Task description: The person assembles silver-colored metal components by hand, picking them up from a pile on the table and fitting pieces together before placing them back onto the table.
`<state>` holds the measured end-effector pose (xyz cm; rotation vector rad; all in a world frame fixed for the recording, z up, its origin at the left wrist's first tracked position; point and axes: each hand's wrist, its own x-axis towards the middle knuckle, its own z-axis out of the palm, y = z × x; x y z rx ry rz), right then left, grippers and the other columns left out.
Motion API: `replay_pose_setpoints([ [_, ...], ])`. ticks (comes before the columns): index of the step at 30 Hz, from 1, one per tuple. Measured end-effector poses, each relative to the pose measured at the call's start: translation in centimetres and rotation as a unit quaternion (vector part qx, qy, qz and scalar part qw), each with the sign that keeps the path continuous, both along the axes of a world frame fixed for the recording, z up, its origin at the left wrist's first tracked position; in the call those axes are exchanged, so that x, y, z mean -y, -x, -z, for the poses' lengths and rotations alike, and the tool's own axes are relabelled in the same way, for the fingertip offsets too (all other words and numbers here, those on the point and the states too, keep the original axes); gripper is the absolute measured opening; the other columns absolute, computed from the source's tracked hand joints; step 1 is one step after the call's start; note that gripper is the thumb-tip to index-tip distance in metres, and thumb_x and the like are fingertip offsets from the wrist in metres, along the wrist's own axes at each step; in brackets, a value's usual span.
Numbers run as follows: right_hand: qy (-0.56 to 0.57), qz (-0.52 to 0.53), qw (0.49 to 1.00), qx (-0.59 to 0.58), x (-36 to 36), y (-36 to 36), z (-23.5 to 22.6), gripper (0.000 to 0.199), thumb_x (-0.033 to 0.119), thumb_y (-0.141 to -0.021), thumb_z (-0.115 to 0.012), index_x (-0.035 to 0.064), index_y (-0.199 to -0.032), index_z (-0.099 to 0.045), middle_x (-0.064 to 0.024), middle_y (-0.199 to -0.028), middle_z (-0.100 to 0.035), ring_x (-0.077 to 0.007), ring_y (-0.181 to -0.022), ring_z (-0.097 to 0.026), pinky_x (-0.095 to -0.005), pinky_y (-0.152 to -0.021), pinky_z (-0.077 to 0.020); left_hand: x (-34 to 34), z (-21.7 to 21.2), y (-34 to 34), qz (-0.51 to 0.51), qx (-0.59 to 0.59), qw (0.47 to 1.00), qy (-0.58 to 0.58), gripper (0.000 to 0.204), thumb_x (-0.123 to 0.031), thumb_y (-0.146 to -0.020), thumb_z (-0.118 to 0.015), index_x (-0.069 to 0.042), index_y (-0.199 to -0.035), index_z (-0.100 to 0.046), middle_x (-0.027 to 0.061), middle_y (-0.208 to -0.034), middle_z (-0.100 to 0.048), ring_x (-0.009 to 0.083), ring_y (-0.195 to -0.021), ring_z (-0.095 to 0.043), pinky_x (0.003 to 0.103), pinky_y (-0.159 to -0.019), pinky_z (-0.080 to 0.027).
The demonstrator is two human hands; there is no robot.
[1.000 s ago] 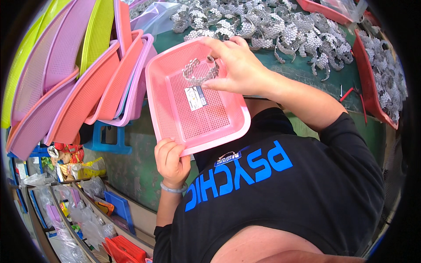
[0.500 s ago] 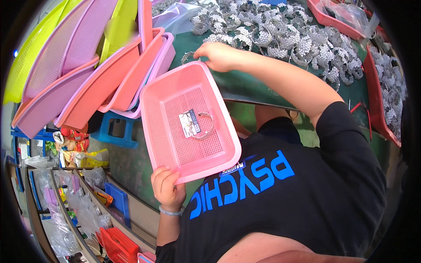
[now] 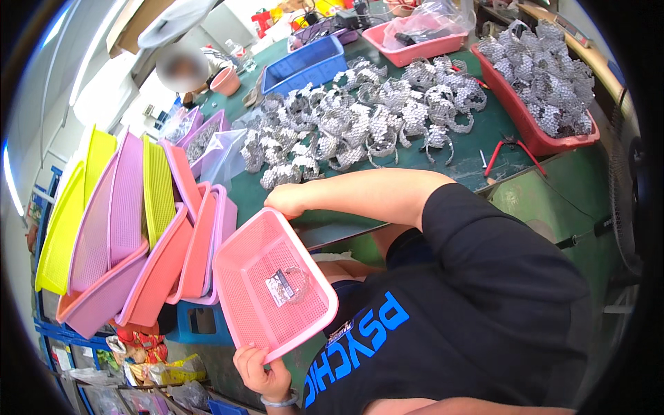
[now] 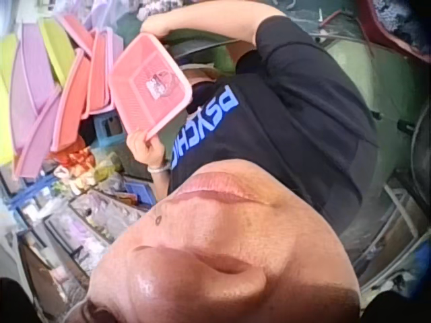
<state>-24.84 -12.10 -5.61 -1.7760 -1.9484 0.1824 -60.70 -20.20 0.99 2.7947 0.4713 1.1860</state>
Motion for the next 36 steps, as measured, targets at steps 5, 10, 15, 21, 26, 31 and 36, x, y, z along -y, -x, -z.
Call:
replay_pose_setpoints([
  [5,0.01,0.055,0.994,-0.089,6.3,-2.2,-0.7,0.012,0.018,-0.063,-0.064,0.0097,-0.072,-0.064,-0.0126,-0.073,-0.063,-0.0303,-0.072,-0.061,-0.0389,-0.064,-0.0476,-1.2,-2.1,-2.8,0.046,0.02,0.999,-0.02,0.017,0.005,-0.061,-0.058,-0.003,-0.075,-0.052,0.0105,-0.077,-0.051,0.0303,-0.078,-0.051,0.039,-0.073,-0.043],
  [10,0.017,0.058,0.997,-0.056,10.9,-2.4,0.6,0.02,0.012,-0.063,-0.061,0.0096,-0.082,-0.064,-0.0133,-0.079,-0.063,-0.0307,-0.077,-0.06,-0.0388,-0.067,-0.047,-2.0,-5.6,-8.1,0.084,0.042,0.993,-0.076,0.015,0.004,-0.062,-0.057,-0.001,-0.073,-0.05,0.0111,-0.074,-0.049,0.0306,-0.077,-0.05,0.039,-0.074,-0.042],
  [15,-0.054,0.023,0.995,-0.083,14.6,-2.1,0.6,0.041,0.016,-0.067,-0.066,0.0049,-0.105,-0.056,-0.0164,-0.101,-0.058,-0.0343,-0.094,-0.055,-0.0392,-0.079,-0.0451,-3.8,-6.7,-16.5,0.185,0.07,0.98,-0.035,0.012,0.007,-0.065,-0.055,0.001,-0.074,-0.049,0.0137,-0.076,-0.049,0.0306,-0.076,-0.05,0.036,-0.073,-0.042],
  [21,-0.125,0.082,0.985,-0.084,21.2,-3.3,-1.4,0.037,0.017,-0.074,-0.061,0.003,-0.107,-0.053,-0.0169,-0.109,-0.051,-0.0329,-0.098,-0.052,-0.039,-0.084,-0.0422,-2.8,-7.7,-32.0,0.3,0.083,0.949,-0.041,0.018,-0.004,-0.069,-0.066,-0.001,-0.068,-0.049,0.0096,-0.065,-0.047,0.0231,-0.06,-0.046,0.03,-0.057,-0.037],
  [26,-0.13,0.099,0.976,-0.143,26.2,-4.4,-2.5,0.035,0.017,-0.078,-0.059,0.0022,-0.108,-0.051,-0.0157,-0.111,-0.05,-0.032,-0.102,-0.05,-0.0379,-0.086,-0.0419,-1.7,-7.0,-44.7,0.309,0.124,0.943,-0.021,0.022,-0.014,-0.068,-0.071,-0.002,-0.064,-0.053,0.0101,-0.062,-0.051,0.0227,-0.058,-0.049,0.03,-0.056,-0.039],
  [31,-0.129,0.119,0.977,-0.121,30.5,-5.2,-3.7,0.035,0.018,-0.077,-0.059,0.0021,-0.107,-0.05,-0.014,-0.102,-0.053,-0.0319,-0.092,-0.053,-0.0385,-0.079,-0.0439,-0.5,-4.7,-55.9,0.288,0.095,0.95,0.067,0.019,-0.017,-0.067,-0.068,-0.005,-0.064,-0.054,0.0121,-0.068,-0.056,0.0304,-0.069,-0.052,0.039,-0.063,-0.041],
  [36,-0.089,0.134,0.976,-0.144,32.6,-5.5,-4.6,0.034,0.018,-0.079,-0.057,0.0018,-0.108,-0.049,-0.0134,-0.101,-0.052,-0.0315,-0.092,-0.052,-0.0385,-0.078,-0.0438,-2.7,-1.2,-61.3,0.265,0.029,0.963,0.026,0.007,-0.007,-0.066,-0.062,-0.003,-0.067,-0.055,0.0149,-0.073,-0.057,0.0332,-0.074,-0.054,0.04,-0.066,-0.042],
])
